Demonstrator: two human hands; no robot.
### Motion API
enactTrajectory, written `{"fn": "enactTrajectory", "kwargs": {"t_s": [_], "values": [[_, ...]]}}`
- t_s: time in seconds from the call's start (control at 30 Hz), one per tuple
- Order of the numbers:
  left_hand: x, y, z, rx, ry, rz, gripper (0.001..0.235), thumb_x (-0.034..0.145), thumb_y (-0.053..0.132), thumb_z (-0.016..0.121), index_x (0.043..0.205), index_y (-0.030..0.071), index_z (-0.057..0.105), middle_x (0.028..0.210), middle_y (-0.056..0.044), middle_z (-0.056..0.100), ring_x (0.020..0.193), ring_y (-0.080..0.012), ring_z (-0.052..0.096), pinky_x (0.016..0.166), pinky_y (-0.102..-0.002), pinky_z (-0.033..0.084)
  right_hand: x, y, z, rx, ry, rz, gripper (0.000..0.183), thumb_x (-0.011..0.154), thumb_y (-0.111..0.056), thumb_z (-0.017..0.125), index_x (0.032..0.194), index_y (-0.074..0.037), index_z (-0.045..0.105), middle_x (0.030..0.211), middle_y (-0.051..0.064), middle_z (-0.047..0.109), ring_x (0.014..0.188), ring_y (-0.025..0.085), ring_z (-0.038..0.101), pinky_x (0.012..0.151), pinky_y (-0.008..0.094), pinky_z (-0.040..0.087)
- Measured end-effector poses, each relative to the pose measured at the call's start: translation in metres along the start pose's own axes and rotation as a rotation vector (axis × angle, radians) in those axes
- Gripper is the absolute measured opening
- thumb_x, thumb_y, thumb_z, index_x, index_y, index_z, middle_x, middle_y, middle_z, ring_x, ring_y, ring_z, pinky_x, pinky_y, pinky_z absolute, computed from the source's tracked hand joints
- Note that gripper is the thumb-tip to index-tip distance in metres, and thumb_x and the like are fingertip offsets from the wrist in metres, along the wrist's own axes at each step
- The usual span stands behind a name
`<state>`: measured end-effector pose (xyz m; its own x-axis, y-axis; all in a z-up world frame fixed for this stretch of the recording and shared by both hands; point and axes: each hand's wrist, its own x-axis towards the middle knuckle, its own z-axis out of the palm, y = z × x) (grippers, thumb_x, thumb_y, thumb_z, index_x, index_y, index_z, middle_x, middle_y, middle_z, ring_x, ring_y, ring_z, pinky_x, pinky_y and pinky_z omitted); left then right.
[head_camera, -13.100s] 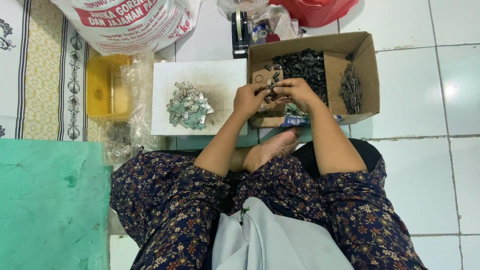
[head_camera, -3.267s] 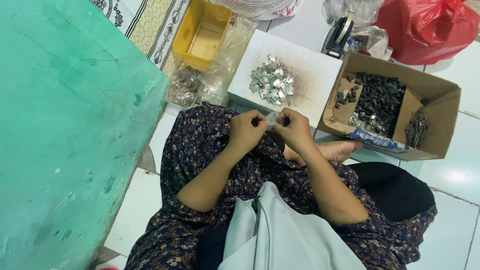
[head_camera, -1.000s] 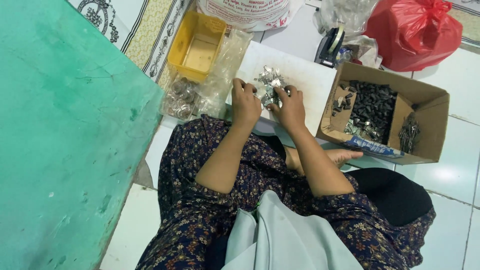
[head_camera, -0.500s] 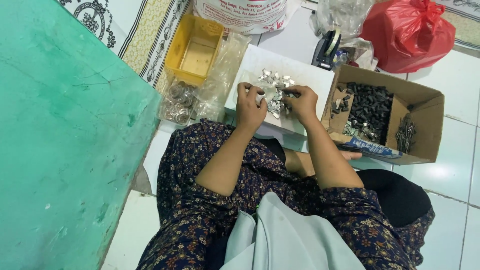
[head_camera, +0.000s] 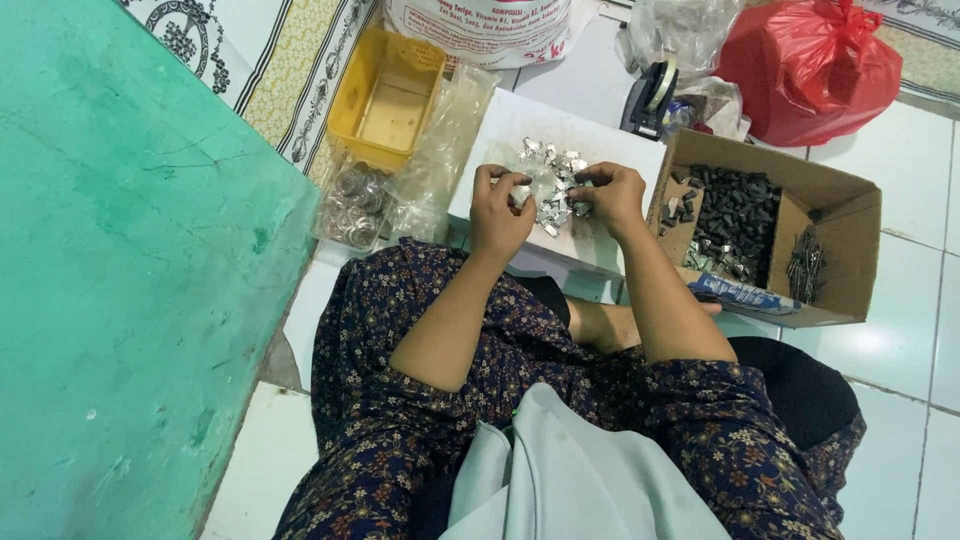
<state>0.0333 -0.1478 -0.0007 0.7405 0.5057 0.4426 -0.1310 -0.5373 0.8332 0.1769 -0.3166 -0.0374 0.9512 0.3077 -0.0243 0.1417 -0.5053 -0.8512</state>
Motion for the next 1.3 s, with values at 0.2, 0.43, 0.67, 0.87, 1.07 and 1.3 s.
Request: {"fn": "enactTrajectory", "kwargs": {"t_s": [0.2, 0.43, 0.67, 0.87, 1.07, 1.3], "values": [[0.004, 0.007, -0.005, 0.004, 0.030, 0.013, 0.028, 0.075, -0.004, 0.077, 0.100, 0.002, 0.069, 0.106, -0.014, 0.053, 0.067, -0.0225, 0.068, 0.051, -0.026, 0.063, -0.002, -0.024, -0.008, 0.087, 0.051, -0.034, 0.036, 0.071, -0.008, 0.097, 0.102, -0.009, 0.080, 0.097, 0.020, 0.075, 0.103, 0.036, 0.071, 0.087, 0.043, 0.056], [0.041, 0.032, -0.022, -0.032, 0.014, -0.221, 0.033, 0.071, 0.007, 0.079, 0.104, 0.005, 0.077, 0.109, -0.012, 0.054, 0.068, -0.0185, 0.069, 0.058, -0.029, 0.063, -0.003, -0.100, -0.024, 0.401, 0.139, -0.137, 0.038, 0.068, -0.001, 0.097, 0.100, -0.003, 0.078, 0.075, 0.001, 0.051, 0.075, 0.009, 0.054, 0.062, 0.024, 0.063], [0.065, 0.067, -0.025, -0.113, -0.186, -0.582, 0.038, 0.074, 0.021, 0.081, 0.112, 0.019, 0.081, 0.116, -0.004, 0.059, 0.079, -0.0158, 0.072, 0.080, -0.028, 0.058, -0.026, -0.174, -0.019, 0.351, 0.164, -0.533, 0.028, 0.075, 0.011, 0.085, 0.097, -0.005, 0.077, 0.095, 0.009, 0.075, 0.087, 0.018, 0.069, 0.075, 0.030, 0.061], [0.053, 0.029, -0.007, -0.232, -0.049, -0.530, 0.050, 0.063, 0.016, 0.082, 0.112, 0.009, 0.080, 0.109, -0.011, 0.063, 0.079, -0.0195, 0.072, 0.071, -0.031, 0.061, -0.012, -0.137, 0.012, 0.166, 0.154, -0.586, 0.033, 0.069, 0.008, 0.092, 0.093, -0.010, 0.079, 0.087, 0.006, 0.071, 0.082, 0.021, 0.072, 0.067, 0.028, 0.065], [0.046, 0.028, -0.006, -0.202, -0.037, -0.472, 0.048, 0.068, 0.014, 0.080, 0.115, 0.007, 0.079, 0.109, -0.010, 0.061, 0.081, -0.0162, 0.068, 0.076, -0.030, 0.059, -0.011, -0.134, 0.006, 0.152, 0.035, -0.547, 0.032, 0.069, 0.011, 0.090, 0.093, -0.007, 0.079, 0.085, 0.009, 0.073, 0.082, 0.023, 0.074, 0.068, 0.029, 0.066], [0.042, 0.016, -0.002, -0.197, -0.049, -0.470, 0.046, 0.070, 0.015, 0.082, 0.116, 0.015, 0.079, 0.112, -0.007, 0.061, 0.087, -0.0158, 0.067, 0.083, -0.031, 0.057, -0.013, -0.142, -0.016, 0.178, -0.109, -0.437, 0.037, 0.073, 0.013, 0.089, 0.104, -0.005, 0.077, 0.094, 0.012, 0.073, 0.092, 0.025, 0.074, 0.076, 0.033, 0.066]]}}
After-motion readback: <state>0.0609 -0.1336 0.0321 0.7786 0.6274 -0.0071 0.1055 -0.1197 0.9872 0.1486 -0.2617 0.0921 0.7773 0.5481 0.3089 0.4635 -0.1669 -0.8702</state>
